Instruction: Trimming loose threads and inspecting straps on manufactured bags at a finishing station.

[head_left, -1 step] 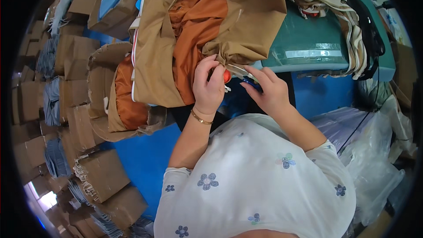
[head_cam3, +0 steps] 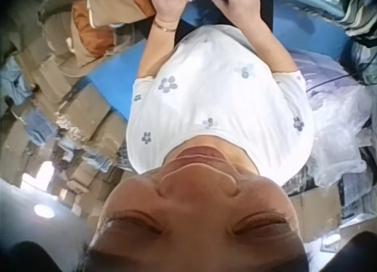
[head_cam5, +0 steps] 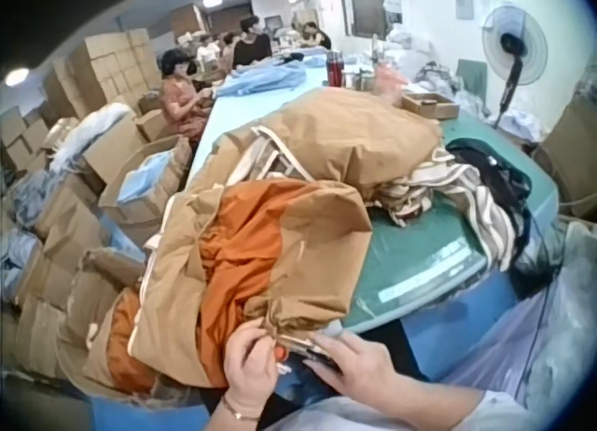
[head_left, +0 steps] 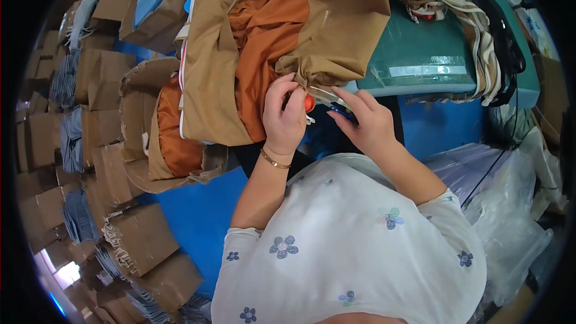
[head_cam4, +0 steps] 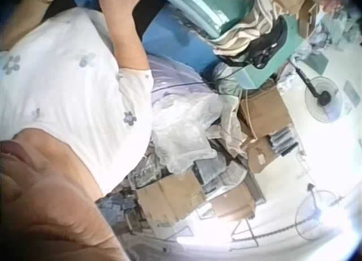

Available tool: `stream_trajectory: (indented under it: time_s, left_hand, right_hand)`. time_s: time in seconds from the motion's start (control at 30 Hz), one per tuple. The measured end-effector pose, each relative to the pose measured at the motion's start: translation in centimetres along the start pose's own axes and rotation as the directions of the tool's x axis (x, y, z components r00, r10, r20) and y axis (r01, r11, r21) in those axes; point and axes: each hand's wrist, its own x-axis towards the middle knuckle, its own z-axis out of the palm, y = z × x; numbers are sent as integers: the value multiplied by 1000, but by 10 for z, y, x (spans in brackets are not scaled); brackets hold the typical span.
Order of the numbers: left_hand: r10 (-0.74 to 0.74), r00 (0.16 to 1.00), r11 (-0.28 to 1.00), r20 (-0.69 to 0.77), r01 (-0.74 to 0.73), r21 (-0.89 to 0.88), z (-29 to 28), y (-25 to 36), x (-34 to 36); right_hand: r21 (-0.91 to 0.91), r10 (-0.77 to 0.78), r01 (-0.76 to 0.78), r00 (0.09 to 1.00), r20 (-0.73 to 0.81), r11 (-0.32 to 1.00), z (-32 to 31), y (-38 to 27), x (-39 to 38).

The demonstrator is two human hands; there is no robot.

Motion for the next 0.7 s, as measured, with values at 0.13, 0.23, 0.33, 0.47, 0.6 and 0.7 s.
stream_trajectory:
  time_s: [0.13,0.23,0.33,0.47,0.6,0.7]
  left_hand:
    - [-4,999,1000,-36,3,-28,2,-4,-5]
    - [-3,999,999,-51,1,-43,4,-6,-7]
    - [-7,999,999,-35,5,-38,4,-3,-7]
    - [-3,999,999,-34,2,-40,4,-3,-9]
    - [2,1000,1000,-16,-2,-28,4,-3,-10]
    - [3,1000,1000,-8,-3,-8,4,-3,-10]
  right_hand:
    - [1,-46,46,999,-26,999,4,1,1]
    - [-23,-30,29,999,-27,999,6,0,1]
    - [-48,-23,21,999,-33,999,7,-1,-1]
    - [-105,-45,41,998,-32,994,6,-4,-2]
    - [-131,-57,50,997,-45,990,6,-4,-4]
    - [-142,-68,61,997,-46,988,5,-4,-3]
